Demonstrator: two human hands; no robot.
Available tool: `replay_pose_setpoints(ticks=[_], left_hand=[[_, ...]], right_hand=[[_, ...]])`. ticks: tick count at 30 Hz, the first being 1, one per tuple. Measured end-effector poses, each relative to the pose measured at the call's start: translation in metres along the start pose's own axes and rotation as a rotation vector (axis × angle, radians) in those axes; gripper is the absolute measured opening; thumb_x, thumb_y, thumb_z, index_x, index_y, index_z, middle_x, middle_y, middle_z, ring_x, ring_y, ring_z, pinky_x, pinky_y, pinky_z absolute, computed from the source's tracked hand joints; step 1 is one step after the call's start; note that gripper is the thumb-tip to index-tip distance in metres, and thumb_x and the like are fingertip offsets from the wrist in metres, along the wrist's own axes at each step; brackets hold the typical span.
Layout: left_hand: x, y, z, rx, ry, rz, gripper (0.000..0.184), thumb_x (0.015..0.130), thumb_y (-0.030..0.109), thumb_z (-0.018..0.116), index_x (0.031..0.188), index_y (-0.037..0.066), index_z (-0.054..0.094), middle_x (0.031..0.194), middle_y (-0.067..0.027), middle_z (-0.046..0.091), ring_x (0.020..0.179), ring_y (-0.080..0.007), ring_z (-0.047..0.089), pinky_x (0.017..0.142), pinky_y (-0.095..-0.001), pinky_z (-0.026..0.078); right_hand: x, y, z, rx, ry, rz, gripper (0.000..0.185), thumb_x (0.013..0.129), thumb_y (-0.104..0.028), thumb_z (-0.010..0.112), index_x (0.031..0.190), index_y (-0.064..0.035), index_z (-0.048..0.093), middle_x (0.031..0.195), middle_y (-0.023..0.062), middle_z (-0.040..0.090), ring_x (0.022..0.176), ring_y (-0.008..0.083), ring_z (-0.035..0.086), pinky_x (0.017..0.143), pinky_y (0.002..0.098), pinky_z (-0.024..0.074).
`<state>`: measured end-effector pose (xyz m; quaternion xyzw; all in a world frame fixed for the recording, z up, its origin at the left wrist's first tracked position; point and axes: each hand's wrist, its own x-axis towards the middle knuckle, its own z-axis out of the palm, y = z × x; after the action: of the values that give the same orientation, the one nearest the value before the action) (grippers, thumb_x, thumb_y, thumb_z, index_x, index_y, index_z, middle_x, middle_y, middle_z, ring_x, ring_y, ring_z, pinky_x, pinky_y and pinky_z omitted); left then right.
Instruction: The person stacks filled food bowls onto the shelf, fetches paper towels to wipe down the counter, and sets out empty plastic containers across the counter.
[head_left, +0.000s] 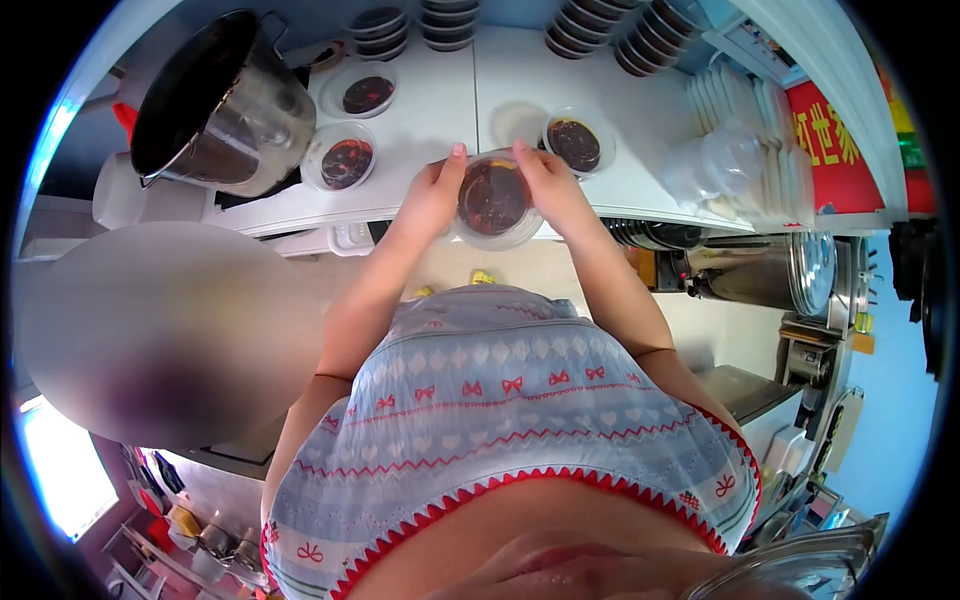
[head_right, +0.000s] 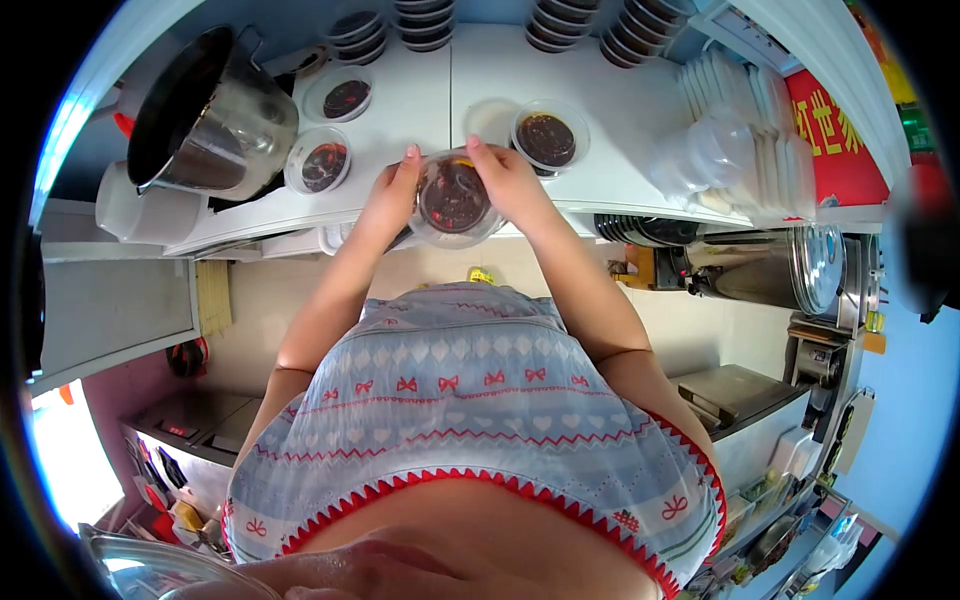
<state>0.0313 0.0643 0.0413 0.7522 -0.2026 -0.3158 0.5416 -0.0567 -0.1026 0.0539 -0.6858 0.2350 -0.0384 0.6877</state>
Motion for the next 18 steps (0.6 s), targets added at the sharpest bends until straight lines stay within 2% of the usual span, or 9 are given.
replay_pose_setpoints(ticks=[2, 3, 5, 7, 9, 13, 15, 16, 18], left_hand=[[0.01, -0.011, 0.016, -0.335, 0.055, 0.243, 0.063, 0.098, 0.049, 0.035, 0.111, -0.007, 0.058, 0.101, -0.0172, 0.064, 0.092, -0.0215, 0.062, 0.077, -0.0321, 0.05], [0.006, -0.005, 0.025, -0.333, 0.05, 0.255, 0.063, 0.098, 0.049, 0.035, 0.111, -0.007, 0.058, 0.101, -0.0172, 0.064, 0.092, -0.0215, 0.062, 0.077, -0.0321, 0.05], [-0.011, 0.002, 0.043, -0.526, 0.053, -0.031, 0.064, 0.098, 0.051, 0.033, 0.111, -0.006, 0.059, 0.103, -0.0143, 0.063, 0.094, -0.0167, 0.062, 0.07, -0.0302, 0.051], [0.0, -0.008, 0.035, -0.444, 0.028, 0.068, 0.068, 0.096, 0.055, 0.035, 0.115, -0.007, 0.055, 0.103, -0.0151, 0.061, 0.094, -0.0184, 0.062, 0.068, -0.0289, 0.053], [0.017, -0.005, 0.021, -0.244, -0.191, -0.095, 0.075, 0.094, 0.06, 0.035, 0.116, -0.011, 0.048, 0.102, -0.0178, 0.06, 0.076, -0.0199, 0.066, 0.068, -0.0309, 0.055], [0.019, 0.019, 0.042, -0.19, -0.302, -0.141, 0.069, 0.095, 0.055, 0.041, 0.122, -0.009, 0.047, 0.096, -0.0177, 0.062, 0.08, -0.0201, 0.065, 0.068, -0.0303, 0.053], [0.01, 0.024, 0.074, -0.536, -0.015, 0.156, 0.058, 0.097, 0.048, 0.042, 0.116, -0.006, 0.053, 0.083, -0.0149, 0.064, 0.07, -0.0194, 0.064, 0.065, -0.0318, 0.052], [0.012, 0.025, 0.077, -0.537, -0.024, 0.165, 0.058, 0.097, 0.048, 0.042, 0.116, -0.006, 0.053, 0.083, -0.0149, 0.064, 0.07, -0.0194, 0.064, 0.065, -0.0318, 0.052], [0.015, 0.025, 0.081, -0.137, -0.069, 0.364, 0.046, 0.1, 0.04, 0.038, 0.12, 0.001, 0.055, 0.104, -0.0136, 0.061, 0.09, -0.0168, 0.063, 0.075, -0.0307, 0.054]], right_hand=[[0.005, 0.006, -0.009, -0.054, 0.112, -0.022, 0.054, 0.097, -0.048, 0.042, 0.105, 0.0011, 0.065, 0.088, 0.0062, 0.066, 0.076, 0.0141, 0.06, 0.071, 0.0259, 0.0476], [0.005, 0.005, -0.012, -0.055, 0.119, -0.032, 0.054, 0.097, -0.048, 0.042, 0.105, 0.0011, 0.065, 0.088, 0.0062, 0.066, 0.076, 0.0141, 0.06, 0.071, 0.0259, 0.0476], [0.0, 0.008, -0.016, 0.334, 0.198, -0.093, 0.056, 0.098, -0.049, 0.039, 0.111, 0.0012, 0.06, 0.092, 0.0076, 0.065, 0.079, 0.0138, 0.063, 0.071, 0.0259, 0.052], [-0.001, 0.019, -0.024, 0.309, 0.22, -0.086, 0.057, 0.099, -0.048, 0.035, 0.116, 0.0019, 0.058, 0.102, 0.0111, 0.065, 0.085, 0.0161, 0.064, 0.074, 0.0282, 0.0529], [-0.012, 0.008, -0.027, 0.54, 0.166, -0.033, 0.051, 0.101, -0.043, 0.033, 0.118, -0.003, 0.059, 0.103, 0.0108, 0.064, 0.089, 0.0149, 0.064, 0.074, 0.0266, 0.0528], [-0.029, -0.002, -0.05, 0.398, 0.079, -0.022, 0.045, 0.101, -0.038, 0.034, 0.122, -0.0037, 0.055, 0.108, 0.0109, 0.064, 0.095, 0.0157, 0.064, 0.078, 0.0274, 0.0533], [-0.031, 0.005, -0.06, 0.417, 0.241, -0.109, 0.043, 0.101, -0.035, 0.035, 0.123, -0.0029, 0.054, 0.107, 0.01, 0.064, 0.094, 0.0153, 0.063, 0.076, 0.028, 0.0535], [-0.029, 0.009, -0.066, 0.414, 0.249, -0.119, 0.043, 0.101, -0.035, 0.035, 0.123, -0.0029, 0.054, 0.107, 0.01, 0.064, 0.094, 0.0153, 0.063, 0.076, 0.028, 0.0535], [-0.026, 0.016, -0.074, 0.352, 0.363, -0.188, 0.042, 0.102, -0.032, 0.035, 0.125, -0.002, 0.052, 0.107, 0.0107, 0.064, 0.091, 0.0148, 0.064, 0.072, 0.0276, 0.0538]])
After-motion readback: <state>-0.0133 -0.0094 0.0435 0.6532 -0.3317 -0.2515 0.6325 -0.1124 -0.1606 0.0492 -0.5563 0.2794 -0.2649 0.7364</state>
